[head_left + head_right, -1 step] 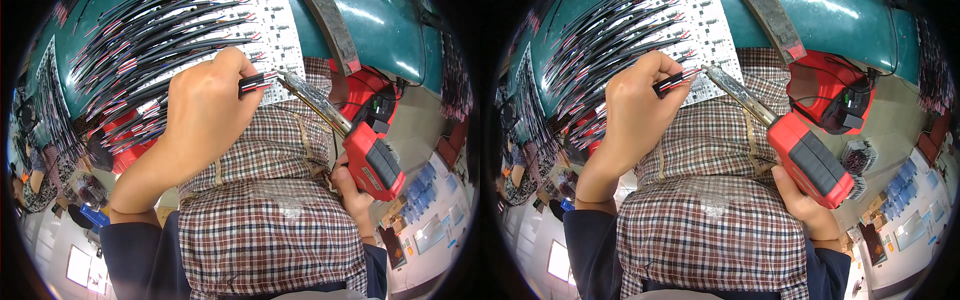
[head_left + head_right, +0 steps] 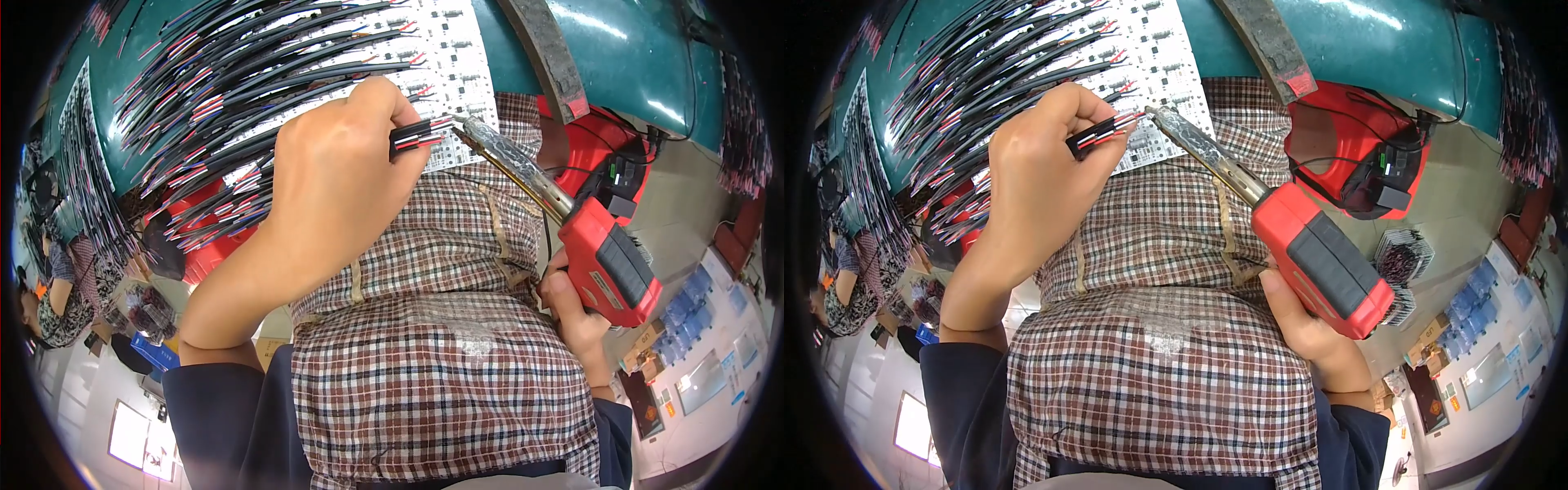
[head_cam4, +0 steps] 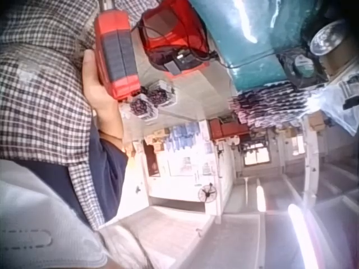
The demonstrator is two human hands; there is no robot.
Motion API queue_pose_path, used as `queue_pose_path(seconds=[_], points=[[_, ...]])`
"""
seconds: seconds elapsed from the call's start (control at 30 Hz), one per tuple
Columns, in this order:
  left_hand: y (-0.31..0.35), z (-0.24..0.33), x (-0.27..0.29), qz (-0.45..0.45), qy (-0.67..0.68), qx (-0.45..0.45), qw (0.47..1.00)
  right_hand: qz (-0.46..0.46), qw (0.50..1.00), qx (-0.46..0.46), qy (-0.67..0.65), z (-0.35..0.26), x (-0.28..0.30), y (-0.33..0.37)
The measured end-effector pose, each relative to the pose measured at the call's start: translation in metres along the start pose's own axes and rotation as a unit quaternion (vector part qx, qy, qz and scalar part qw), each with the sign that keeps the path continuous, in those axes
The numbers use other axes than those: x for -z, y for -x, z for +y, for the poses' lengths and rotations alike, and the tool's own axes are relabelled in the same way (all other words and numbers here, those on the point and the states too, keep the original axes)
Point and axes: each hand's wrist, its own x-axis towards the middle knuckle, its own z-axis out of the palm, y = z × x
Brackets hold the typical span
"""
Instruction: The person solders multiple sets of wires onto electronic circuit boards using a soldering iron, then organizes the wires on the circuit boards.
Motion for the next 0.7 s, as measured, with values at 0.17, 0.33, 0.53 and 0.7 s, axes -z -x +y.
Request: queue_pose_path(seconds=[0.17, 0.33, 0.53, 0.7], points=[[0.002, -0.001, 0.000, -0.006, -0.007, -0.008, 1.000, 0.027, 0.998, -0.040, -0.034, -0.010, -0.008, -0.003], [0.002, -0.001, 0.000, 0.004, -0.018, -0.012, 1.000, 0.021, 0.999, -0.023, -0.019, -0.001, -0.005, 0.001], [0.002, -0.001, 0.000, 0.004, -0.020, -0.014, 1.000, 0.028, 0.998, -0.056, -0.004, -0.009, -0.004, 0.006], [0.001, -0.003, 0.003, -0.009, -0.014, 0.011, 1.000, 0.012, 0.995, -0.078, -0.060, -0.013, -0.006, 0.003]])
